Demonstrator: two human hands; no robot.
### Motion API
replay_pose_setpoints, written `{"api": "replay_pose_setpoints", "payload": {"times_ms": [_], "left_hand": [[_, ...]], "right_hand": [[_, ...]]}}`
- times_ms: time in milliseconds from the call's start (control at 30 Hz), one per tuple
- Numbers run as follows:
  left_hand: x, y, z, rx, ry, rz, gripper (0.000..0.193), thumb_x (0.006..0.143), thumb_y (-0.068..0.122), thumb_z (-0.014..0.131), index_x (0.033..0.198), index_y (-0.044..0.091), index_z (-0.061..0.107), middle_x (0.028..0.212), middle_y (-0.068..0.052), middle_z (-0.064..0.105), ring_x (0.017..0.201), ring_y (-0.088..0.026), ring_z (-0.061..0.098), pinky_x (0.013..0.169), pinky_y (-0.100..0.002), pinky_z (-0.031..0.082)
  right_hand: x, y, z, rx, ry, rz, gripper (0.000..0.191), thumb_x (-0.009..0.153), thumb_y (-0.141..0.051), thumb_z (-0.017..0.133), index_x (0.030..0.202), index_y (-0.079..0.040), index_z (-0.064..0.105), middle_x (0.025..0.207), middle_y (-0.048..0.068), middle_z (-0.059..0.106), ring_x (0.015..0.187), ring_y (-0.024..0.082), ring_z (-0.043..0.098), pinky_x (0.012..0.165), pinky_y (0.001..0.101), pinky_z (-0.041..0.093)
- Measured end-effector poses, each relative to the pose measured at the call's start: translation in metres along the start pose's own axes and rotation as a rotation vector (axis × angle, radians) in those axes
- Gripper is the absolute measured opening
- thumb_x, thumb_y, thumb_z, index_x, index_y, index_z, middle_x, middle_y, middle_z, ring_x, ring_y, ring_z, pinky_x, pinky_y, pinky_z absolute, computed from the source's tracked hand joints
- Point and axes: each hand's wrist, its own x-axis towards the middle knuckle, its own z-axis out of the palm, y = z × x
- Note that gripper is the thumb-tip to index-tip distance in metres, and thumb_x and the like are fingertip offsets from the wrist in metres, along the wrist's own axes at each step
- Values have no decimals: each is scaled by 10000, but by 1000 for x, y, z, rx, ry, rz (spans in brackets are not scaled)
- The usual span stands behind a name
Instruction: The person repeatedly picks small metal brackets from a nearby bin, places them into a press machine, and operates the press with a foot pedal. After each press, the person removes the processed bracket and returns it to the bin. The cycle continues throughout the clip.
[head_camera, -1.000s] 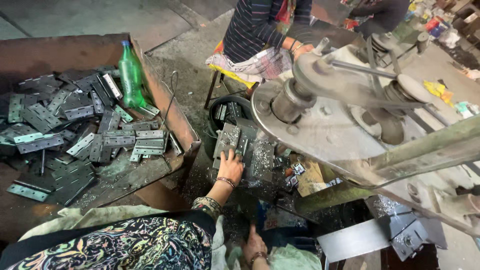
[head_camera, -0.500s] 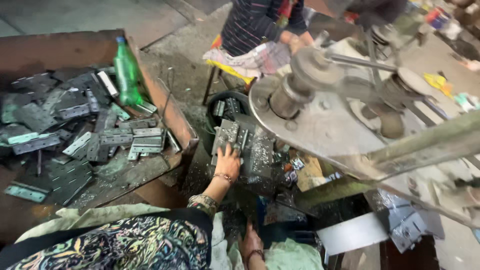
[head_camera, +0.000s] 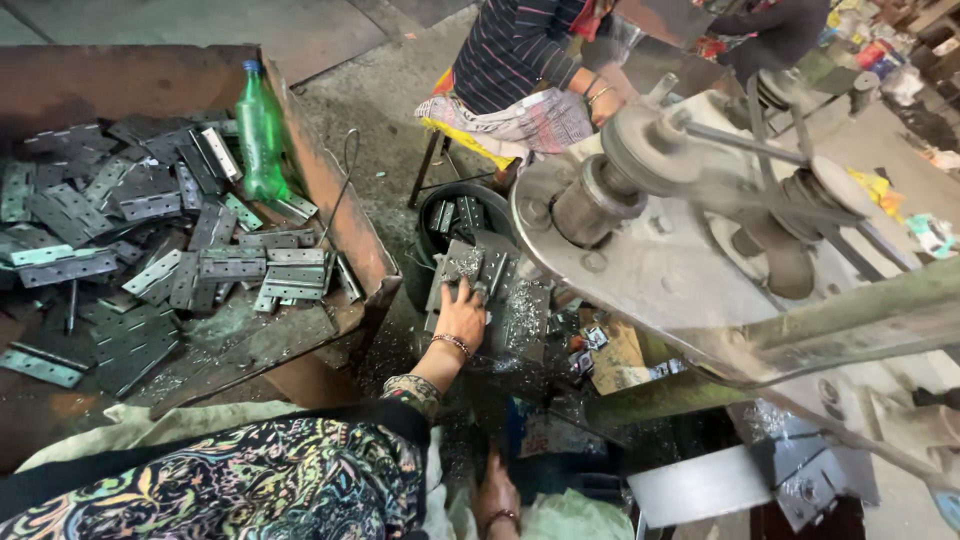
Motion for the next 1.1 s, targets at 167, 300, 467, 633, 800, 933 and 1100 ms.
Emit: {"api": "replay_pose_setpoints", "payload": {"times_ms": [167, 300, 467, 633, 800, 933, 1100], "left_hand": [[-9, -3, -8, -7, 90, -3, 369, 922, 259, 558, 1231, 140, 721, 1493, -64, 516, 1477, -392, 302, 1111, -733, 229], [-23, -36, -14, -110, 430, -1, 427, 837, 226, 598, 1228, 113, 727, 1375, -70, 588, 1397, -369, 395, 1062, -668, 324], [-48, -132, -4, -350, 494, -473, 259, 897, 177, 620, 1136, 149, 716, 1202, -86, 653, 1180, -313, 577, 958, -516, 477], [-104, -216, 34, -255, 448, -1101, 540, 780, 231, 691, 1318, 214, 646, 1236, -69, 604, 1146, -312, 551, 870, -558, 483], [-152, -272, 72, -94, 174, -1561, 533, 937, 338, 640, 1440, 187, 545, 1466, -116, 486, 1349, -338, 432, 1021, -711, 358], [-177, -305, 85, -175, 191, -1772, 411, 1066, 260, 495, 1472, 203, 516, 1467, -119, 468, 1399, -363, 396, 1047, -827, 269], [-200, -314, 95, 4, 19, -1601, 409, 990, 264, 534, 1392, 201, 585, 1387, -151, 507, 1318, -402, 470, 1027, -799, 241]], "right_hand": [[4, 4, -10, 62, -88, 44, 879, 906, -447, 701, 1591, -240, 191, 1358, 167, 614, 1182, 394, 655, 974, 505, 562], [9, 9, -23, 11, -53, -25, 990, 848, -430, 724, 1627, -270, 133, 1260, 172, 706, 1186, 365, 684, 1009, 466, 565], [18, 17, -42, -91, -72, -75, 966, 858, -472, 701, 1611, -340, 110, 1248, 148, 705, 1171, 377, 683, 1011, 466, 558], [27, 24, -62, -196, -126, -16, 944, 852, -531, 683, 1606, -408, 128, 1262, 158, 713, 1179, 370, 696, 1030, 469, 551], [32, 30, -76, -172, -110, 25, 901, 870, -548, 650, 1615, -425, 159, 1235, 204, 727, 1165, 400, 712, 1037, 483, 548], [32, 32, -83, -70, -108, -43, 920, 819, -463, 692, 1591, -460, 191, 1211, 211, 730, 1170, 404, 704, 1045, 488, 536], [29, 31, -88, -103, -165, -40, 958, 835, -476, 700, 1602, -383, 134, 1201, 232, 721, 1163, 408, 705, 1045, 467, 538]]}}
